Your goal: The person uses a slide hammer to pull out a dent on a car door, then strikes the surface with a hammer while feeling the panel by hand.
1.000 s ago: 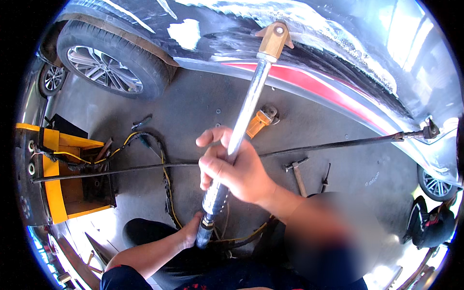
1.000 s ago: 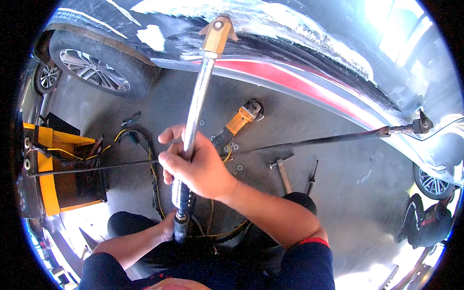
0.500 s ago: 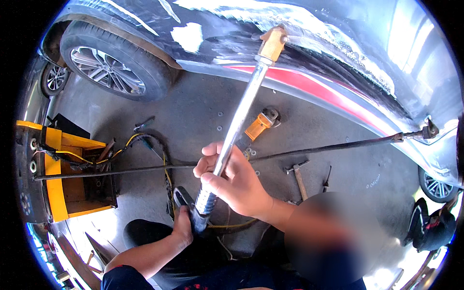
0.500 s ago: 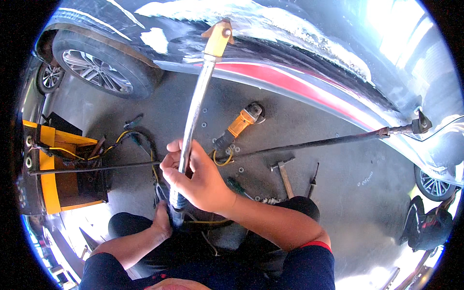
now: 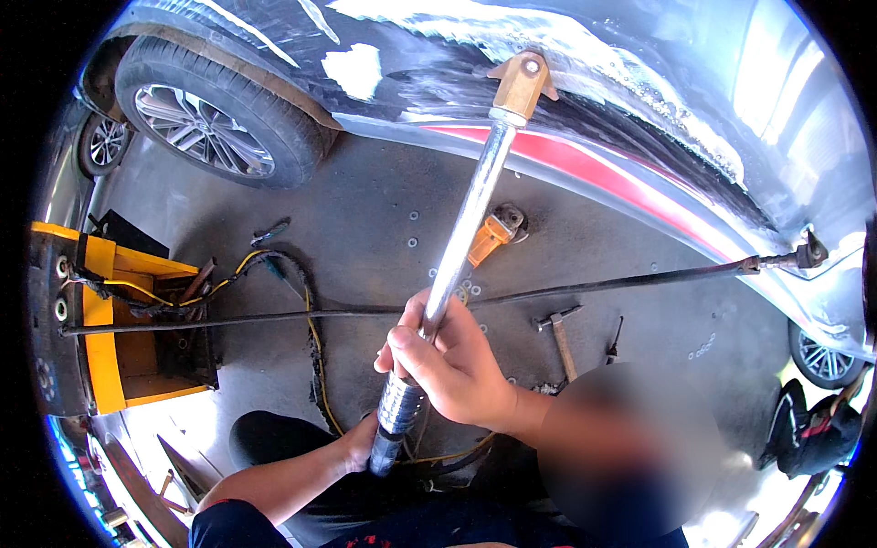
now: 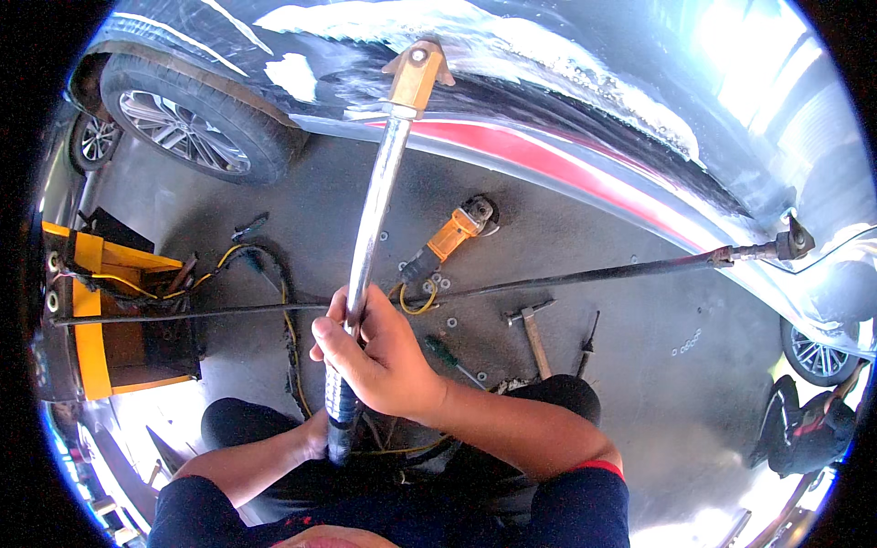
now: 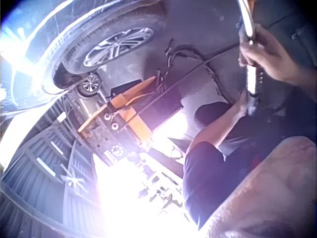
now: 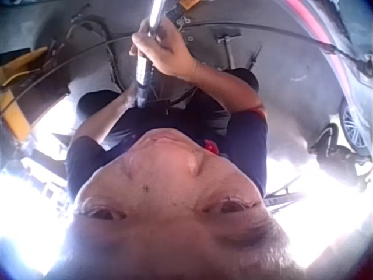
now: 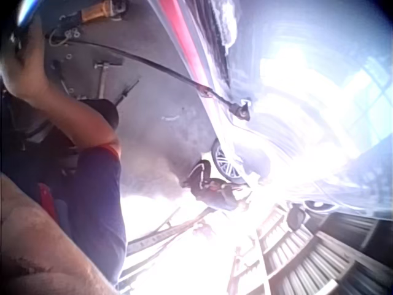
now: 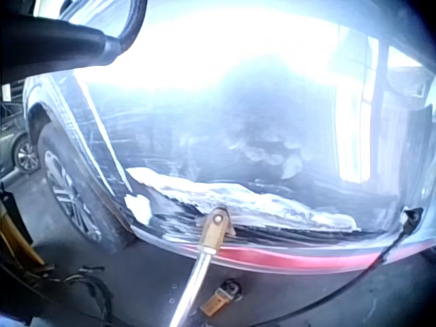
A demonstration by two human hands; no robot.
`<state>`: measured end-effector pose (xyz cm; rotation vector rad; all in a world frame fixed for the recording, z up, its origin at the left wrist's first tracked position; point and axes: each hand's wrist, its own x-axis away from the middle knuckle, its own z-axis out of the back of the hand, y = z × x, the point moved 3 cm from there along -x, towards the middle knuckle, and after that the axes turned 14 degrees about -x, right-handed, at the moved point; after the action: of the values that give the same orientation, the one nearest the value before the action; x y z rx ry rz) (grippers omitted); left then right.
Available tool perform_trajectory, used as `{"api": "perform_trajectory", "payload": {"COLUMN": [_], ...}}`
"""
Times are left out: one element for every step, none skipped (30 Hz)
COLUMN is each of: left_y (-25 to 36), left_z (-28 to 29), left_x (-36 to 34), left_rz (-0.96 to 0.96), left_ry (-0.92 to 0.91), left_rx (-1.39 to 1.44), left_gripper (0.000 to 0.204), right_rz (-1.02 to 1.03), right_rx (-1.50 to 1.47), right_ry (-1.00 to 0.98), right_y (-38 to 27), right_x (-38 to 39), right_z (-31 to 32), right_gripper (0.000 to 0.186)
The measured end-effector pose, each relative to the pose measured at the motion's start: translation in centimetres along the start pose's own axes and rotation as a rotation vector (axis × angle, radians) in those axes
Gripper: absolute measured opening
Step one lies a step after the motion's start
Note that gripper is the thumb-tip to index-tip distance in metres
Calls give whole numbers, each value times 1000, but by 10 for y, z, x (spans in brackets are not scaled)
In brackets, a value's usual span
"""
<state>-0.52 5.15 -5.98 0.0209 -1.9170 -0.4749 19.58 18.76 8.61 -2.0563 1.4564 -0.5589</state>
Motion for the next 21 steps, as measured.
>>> {"api": "perform_trajectory", "payload": {"left_y": [3, 7, 10, 8, 4, 0, -5, -9, -5, -2, 1, 8, 14, 20, 24, 18, 4, -2, -5, -9, -11], "left_z": [-3, -5, -7, -6, -5, -4, 0, 4, 1, -2, -4, -9, -13, -16, -16, -13, -6, 2, 6, 11, 15], "left_x": [3, 8, 12, 12, 10, 9, 7, 4, 5, 8, 10, 14, 17, 19, 22, 20, 12, 5, 4, 3, 3], "left_rz": [0, 2, 2, 1, 2, 2, 1, -11, -21, -19, 14, 41, 38, 2, -36, -45, -10, 24, 29, 45, 61], "left_ry": [1, 13, 25, 25, 12, 3, 6, -32, -75, -76, -29, 15, 11, 17, 31, 36, 61, 80, 77, 82, 86], "left_rx": [-1, -3, -2, -1, 20, 42, 45, 15, -19, -19, 10, 38, 36, 40, 46, 44, 15, -19, -18, -23, -30], "left_gripper": [36, 36, 36, 36, 36, 35, 35, 37, 38, 38, 40, 43, 43, 38, 34, 34, 39, 45, 45, 45, 45], "right_rz": [1, 4, 4, 3, -6, -15, -17, -7, 5, 5, 56, 110, 111, 20, -73, -85, -81, -66, -63, -75, -8], "right_rx": [-1, 9, 21, 22, 20, 15, 13, 12, 12, 11, 19, 32, 37, -118, -276, -150, -149, -112, -81, -4, -119], "right_ry": [0, -3, -7, -8, -16, -27, -30, -36, -37, -35, -31, -30, -30, -55, -85, -44, -53, -37, -13, -33, -53], "right_y": [0, 1, 1, 1, 2, 2, 2, 1, 1, 2, 3, 3, 10, 24, 32, 23, 16, 10, 4, -10, -20], "right_x": [0, 0, 0, 0, 0, 0, 0, 0, 0, 0, 0, -1, -1, 1, 1, -2, -8, -13, -18, -29, -39], "right_z": [1, 1, 2, 2, 3, 2, 2, 1, 1, 0, 0, 0, 1, 4, 3, 3, 0, -1, -1, 1, 0], "right_gripper": [12, 12, 12, 12, 12, 12, 12, 12, 12, 12, 12, 11, 11, 11, 11, 14, 14, 17, 20, 25, 26]}}
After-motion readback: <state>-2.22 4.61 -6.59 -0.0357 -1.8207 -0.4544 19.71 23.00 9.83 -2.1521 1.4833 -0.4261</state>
